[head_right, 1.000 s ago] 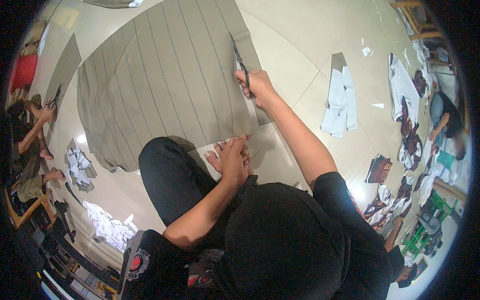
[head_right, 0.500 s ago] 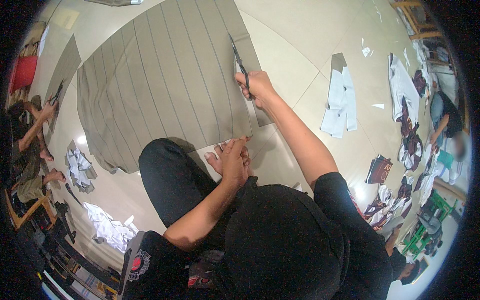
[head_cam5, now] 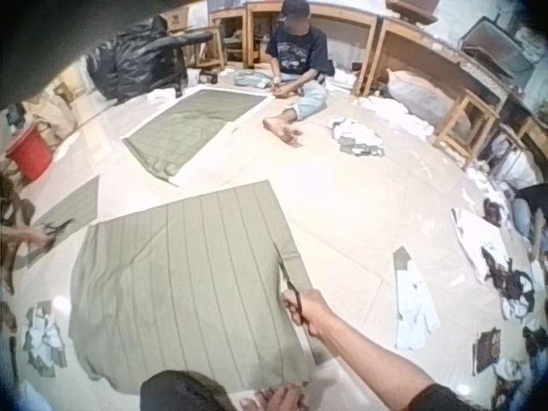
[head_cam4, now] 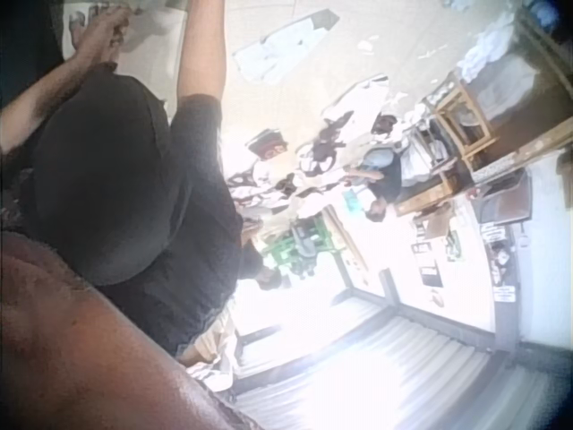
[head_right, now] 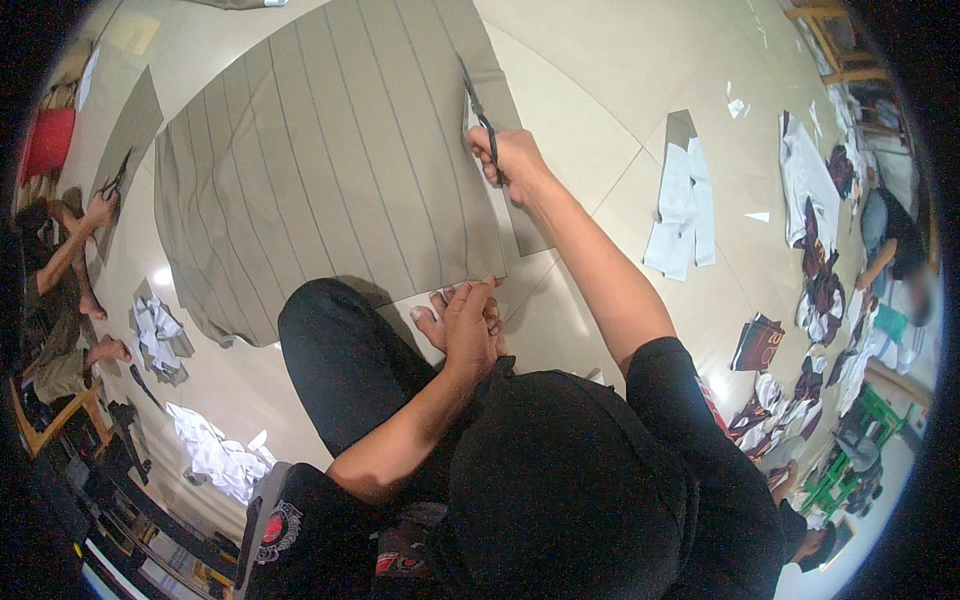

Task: The person cuts a large piece of striped fabric on the floor using shears. They hold the fabric with one hand and cut along straight lines with the other, occasionally lifting and repositioning the fabric to continue cutting.

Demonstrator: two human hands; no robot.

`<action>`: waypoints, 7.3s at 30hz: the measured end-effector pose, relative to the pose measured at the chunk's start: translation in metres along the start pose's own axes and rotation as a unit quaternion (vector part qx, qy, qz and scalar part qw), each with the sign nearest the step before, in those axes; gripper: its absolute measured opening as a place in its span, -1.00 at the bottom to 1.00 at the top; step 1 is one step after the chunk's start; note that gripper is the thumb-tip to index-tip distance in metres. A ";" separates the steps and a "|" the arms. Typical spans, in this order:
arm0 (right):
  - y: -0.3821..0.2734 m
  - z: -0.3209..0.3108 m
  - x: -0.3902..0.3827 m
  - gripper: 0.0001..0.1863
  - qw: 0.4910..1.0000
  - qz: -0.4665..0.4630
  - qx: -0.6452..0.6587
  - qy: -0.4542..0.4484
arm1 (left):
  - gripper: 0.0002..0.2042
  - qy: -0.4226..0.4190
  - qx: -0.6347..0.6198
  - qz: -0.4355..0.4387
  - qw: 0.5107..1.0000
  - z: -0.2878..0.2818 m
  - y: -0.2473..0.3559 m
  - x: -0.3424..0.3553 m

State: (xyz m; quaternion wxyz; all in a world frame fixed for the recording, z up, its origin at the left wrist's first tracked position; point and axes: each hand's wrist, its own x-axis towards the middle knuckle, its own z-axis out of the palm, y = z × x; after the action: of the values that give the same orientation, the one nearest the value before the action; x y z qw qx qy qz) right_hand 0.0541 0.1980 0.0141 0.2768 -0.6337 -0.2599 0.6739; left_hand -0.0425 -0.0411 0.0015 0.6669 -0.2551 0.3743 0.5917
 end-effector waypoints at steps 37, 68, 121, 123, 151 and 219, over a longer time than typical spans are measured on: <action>-0.017 0.008 0.021 -0.73 1.000 0.003 0.006 0.008 | -0.19 0.024 0.163 -0.026 0.986 0.033 0.009 -0.017; -0.031 0.013 0.037 -0.73 1.000 -0.006 -0.022 0.007 | -0.84 0.014 0.250 -0.022 0.968 0.052 0.012 -0.030; -0.047 0.022 0.057 -0.76 1.000 -0.025 -0.014 0.004 | -0.84 0.027 0.282 -0.017 0.959 0.043 0.007 -0.023; -0.046 0.022 0.058 -0.75 1.000 -0.029 -0.009 0.001 | -0.84 0.025 0.280 -0.017 0.960 0.042 0.007 -0.022; -0.066 0.025 0.076 -0.73 0.999 -0.026 -0.018 0.002 | -0.83 0.027 0.287 -0.018 0.957 0.041 0.007 -0.021; -0.081 0.024 0.094 -0.76 0.999 -0.035 -0.013 -0.028 | -0.83 0.029 0.295 -0.014 0.955 0.039 0.005 -0.020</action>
State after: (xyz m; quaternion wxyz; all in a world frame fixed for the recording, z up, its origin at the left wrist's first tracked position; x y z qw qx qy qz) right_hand 0.0296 0.3217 0.0063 0.2843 -0.6086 -0.2984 0.6781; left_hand -0.0405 -0.0213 0.0409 0.7098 -0.0697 0.5473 0.4379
